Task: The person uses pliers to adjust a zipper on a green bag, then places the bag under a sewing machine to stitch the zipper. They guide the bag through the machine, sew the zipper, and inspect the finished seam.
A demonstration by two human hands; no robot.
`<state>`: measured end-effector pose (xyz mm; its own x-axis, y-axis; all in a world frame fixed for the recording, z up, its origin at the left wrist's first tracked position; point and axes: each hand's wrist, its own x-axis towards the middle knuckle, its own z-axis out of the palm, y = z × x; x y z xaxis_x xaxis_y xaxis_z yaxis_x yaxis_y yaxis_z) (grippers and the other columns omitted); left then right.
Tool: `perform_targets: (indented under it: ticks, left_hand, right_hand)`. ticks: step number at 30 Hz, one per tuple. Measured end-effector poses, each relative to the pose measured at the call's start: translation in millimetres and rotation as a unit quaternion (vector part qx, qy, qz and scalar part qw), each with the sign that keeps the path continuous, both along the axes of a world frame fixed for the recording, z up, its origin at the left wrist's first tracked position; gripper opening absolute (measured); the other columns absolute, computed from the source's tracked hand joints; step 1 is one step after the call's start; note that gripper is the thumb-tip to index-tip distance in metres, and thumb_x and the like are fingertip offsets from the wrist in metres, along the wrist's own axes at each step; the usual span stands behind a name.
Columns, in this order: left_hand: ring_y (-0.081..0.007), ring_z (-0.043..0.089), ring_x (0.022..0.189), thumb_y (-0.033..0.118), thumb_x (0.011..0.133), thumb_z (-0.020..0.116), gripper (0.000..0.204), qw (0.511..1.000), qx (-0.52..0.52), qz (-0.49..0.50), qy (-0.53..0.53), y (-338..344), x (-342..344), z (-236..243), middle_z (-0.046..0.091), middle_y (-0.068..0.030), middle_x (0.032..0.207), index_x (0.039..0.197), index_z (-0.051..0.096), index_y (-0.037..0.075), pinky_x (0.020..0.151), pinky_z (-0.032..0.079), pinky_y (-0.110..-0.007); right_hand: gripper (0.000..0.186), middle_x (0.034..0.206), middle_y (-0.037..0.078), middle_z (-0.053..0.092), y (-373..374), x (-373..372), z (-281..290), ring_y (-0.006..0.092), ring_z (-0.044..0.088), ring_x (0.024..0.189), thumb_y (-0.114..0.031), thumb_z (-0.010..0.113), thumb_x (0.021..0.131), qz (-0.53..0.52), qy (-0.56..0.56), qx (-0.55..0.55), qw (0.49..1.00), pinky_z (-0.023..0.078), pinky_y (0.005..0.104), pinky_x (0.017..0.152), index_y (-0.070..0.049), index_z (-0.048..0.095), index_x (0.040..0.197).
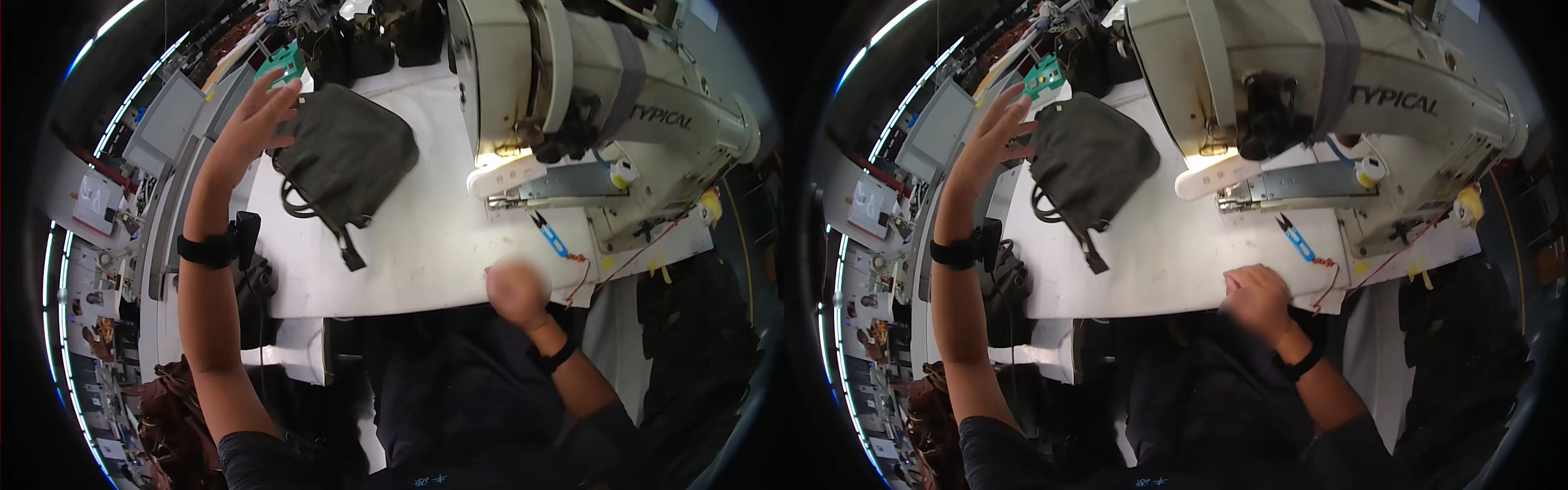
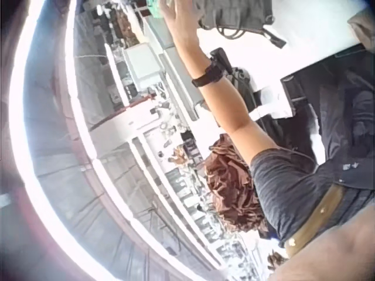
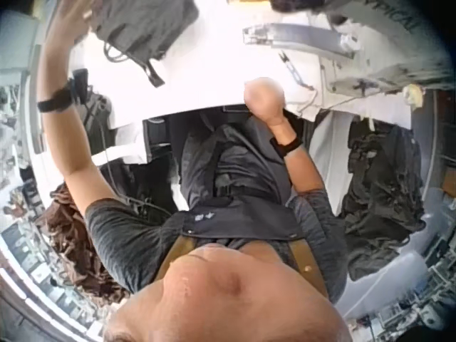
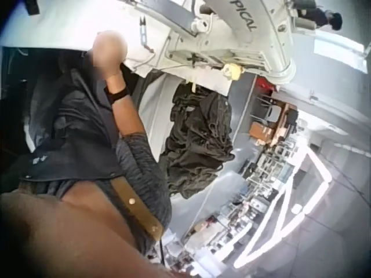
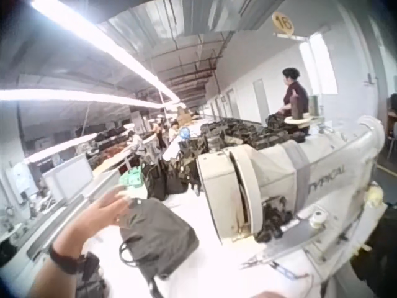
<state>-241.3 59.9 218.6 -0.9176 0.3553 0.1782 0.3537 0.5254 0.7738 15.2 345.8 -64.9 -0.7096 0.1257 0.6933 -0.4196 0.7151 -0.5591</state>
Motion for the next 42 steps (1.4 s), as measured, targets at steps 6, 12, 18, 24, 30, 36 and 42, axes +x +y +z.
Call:
perform_targets:
  ticks: [6,12,18,24,30,36,42]
  left_hand:
    - [-0.0416,0.063,0.127,0.04,0.092,0.077,0.071,0.954,-0.3,-0.023,0.016,-47,47,-120,0.065,-0.0277,0.137,0.143,0.057,-0.005,0.106,0.051,-0.044]
    - [-0.0492,0.051,0.138,0.029,0.092,0.075,0.067,0.971,-0.192,0.131,0.054,-74,74,-271,0.049,-0.0399,0.147,0.145,0.052,-0.005,0.114,0.044,-0.049]
    - [-0.0498,0.05,0.133,0.015,0.089,0.075,0.037,0.934,-0.246,0.153,0.211,-31,128,-273,0.05,-0.0312,0.147,0.125,0.068,0.007,0.109,0.045,-0.053]
    - [-0.0349,0.064,0.111,0.013,0.084,0.081,0.019,0.931,-0.162,0.093,0.312,-3,159,-211,0.071,-0.0125,0.117,0.1,0.073,0.005,0.1,0.047,-0.047]
    - [-0.0326,0.066,0.109,0.009,0.084,0.082,0.02,0.927,-0.127,0.089,0.343,10,182,-179,0.073,-0.0103,0.113,0.101,0.073,0.003,0.099,0.047,-0.045]
    - [-0.0323,0.066,0.112,0.009,0.086,0.082,0.021,0.939,-0.092,0.092,0.32,12,180,-184,0.073,-0.0108,0.115,0.103,0.073,0.002,0.1,0.047,-0.043]
    - [-0.0329,0.066,0.11,0.007,0.087,0.081,0.02,0.941,-0.028,0.096,0.324,10,182,-193,0.071,-0.0139,0.118,0.104,0.073,0.002,0.099,0.048,-0.043]
  right_hand:
    - [0.004,0.081,0.009,0.069,-5,-4,-13,0.0296,0.067,0.074,-0.005,0.073,0.087,-0.001,0.018,-0.021,1.0,0.053,0.0397,0.067,-0.005,0.071,0.09]
    - [0.002,0.078,0.009,0.067,-4,-7,-14,0.0304,0.065,0.073,-0.008,0.071,0.088,-0.01,0.046,-0.036,0.998,0.052,0.0405,0.067,-0.006,0.07,0.088]
    - [0.003,0.077,0.009,0.066,0,-4,-19,0.0309,0.065,0.073,-0.009,0.07,0.09,-0.021,0.041,-0.038,0.998,0.052,0.0414,0.067,-0.007,0.07,0.088]
    - [0.007,0.089,0.013,0.072,-11,-1,-6,0.0321,0.068,0.079,-0.006,0.071,0.092,-0.032,-0.014,-0.137,0.99,0.055,0.0382,0.072,-0.002,0.073,0.098]
    - [0.02,0.097,0.007,0.061,-53,-21,19,0.0257,0.061,0.093,-0.01,0.072,0.084,-0.009,0.033,0.117,0.993,0.049,0.0387,0.082,-0.009,0.07,0.104]
    - [0.017,0.087,0.005,0.06,-48,-47,9,0.0238,0.06,0.086,-0.012,0.069,0.083,-0.036,0.008,0.224,0.974,0.047,0.037,0.077,-0.01,0.067,0.099]
    - [0.008,0.078,0.004,0.054,-45,-52,7,0.0215,0.056,0.079,-0.011,0.068,0.08,-0.007,0.04,0.274,0.961,0.045,0.0353,0.07,-0.01,0.06,0.083]
